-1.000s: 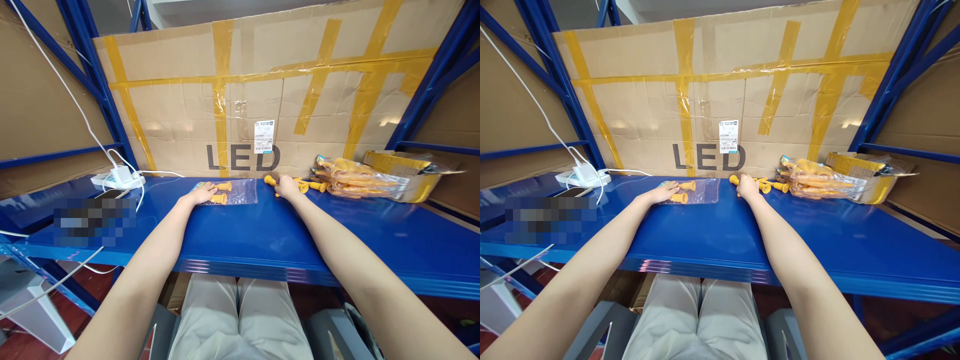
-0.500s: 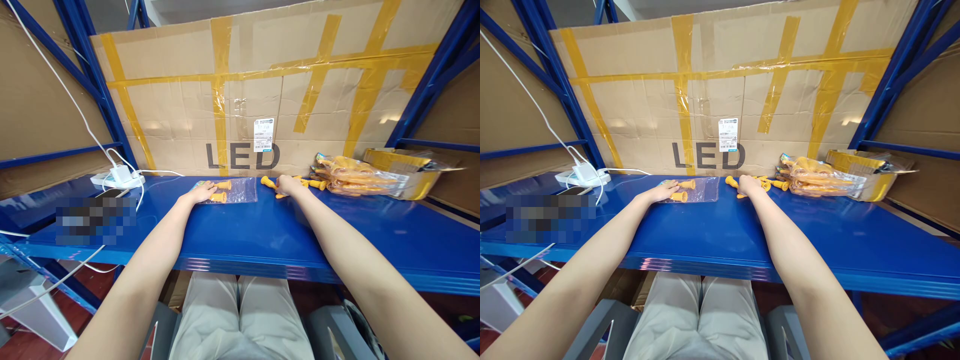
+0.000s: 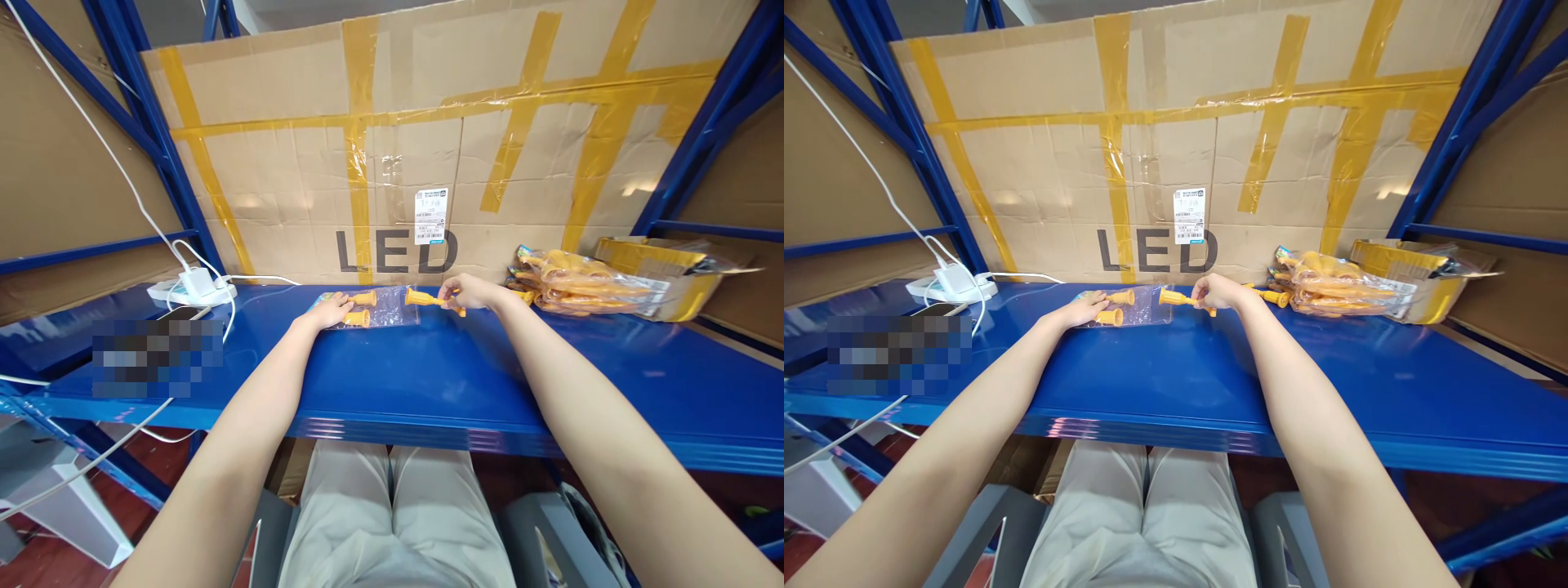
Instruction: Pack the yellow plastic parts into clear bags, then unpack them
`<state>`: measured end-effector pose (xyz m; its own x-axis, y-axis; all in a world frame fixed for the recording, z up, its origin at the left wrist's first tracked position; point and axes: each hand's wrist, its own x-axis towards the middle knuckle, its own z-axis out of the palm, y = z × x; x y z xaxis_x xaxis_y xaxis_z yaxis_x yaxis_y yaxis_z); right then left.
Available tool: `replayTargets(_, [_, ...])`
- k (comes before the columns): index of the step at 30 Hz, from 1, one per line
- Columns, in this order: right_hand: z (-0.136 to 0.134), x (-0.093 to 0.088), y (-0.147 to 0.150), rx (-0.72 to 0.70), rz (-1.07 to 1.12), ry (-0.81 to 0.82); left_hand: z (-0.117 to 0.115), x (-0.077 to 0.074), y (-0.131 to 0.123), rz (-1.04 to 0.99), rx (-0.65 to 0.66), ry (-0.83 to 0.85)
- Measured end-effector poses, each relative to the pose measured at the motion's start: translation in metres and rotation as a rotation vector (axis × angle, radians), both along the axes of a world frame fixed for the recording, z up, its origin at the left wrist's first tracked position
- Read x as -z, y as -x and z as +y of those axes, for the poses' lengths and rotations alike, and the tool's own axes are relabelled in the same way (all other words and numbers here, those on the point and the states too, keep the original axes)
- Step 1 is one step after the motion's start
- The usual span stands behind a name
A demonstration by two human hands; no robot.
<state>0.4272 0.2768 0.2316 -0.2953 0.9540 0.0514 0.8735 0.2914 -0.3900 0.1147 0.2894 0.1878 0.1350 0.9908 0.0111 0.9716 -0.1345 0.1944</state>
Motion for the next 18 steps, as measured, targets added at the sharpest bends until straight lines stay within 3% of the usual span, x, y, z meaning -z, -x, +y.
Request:
replayTargets(6, [0.000,0.006,0.018,-0.021,-0.143,-0.085,0.000,0.000,-0.001,-0.002,-0.008,-0.021])
replayTargets(12, [-0.009,0.008,0.040,-0.042,-0.211,-0.209,-0.001,-0.001,-0.005,0.007,0.066,-0.062])
replayTargets(18, [-0.016,0.011,0.051,0.010,-0.288,-0.281,-0.004,0.003,-0.011,-0.083,0.010,-0.073])
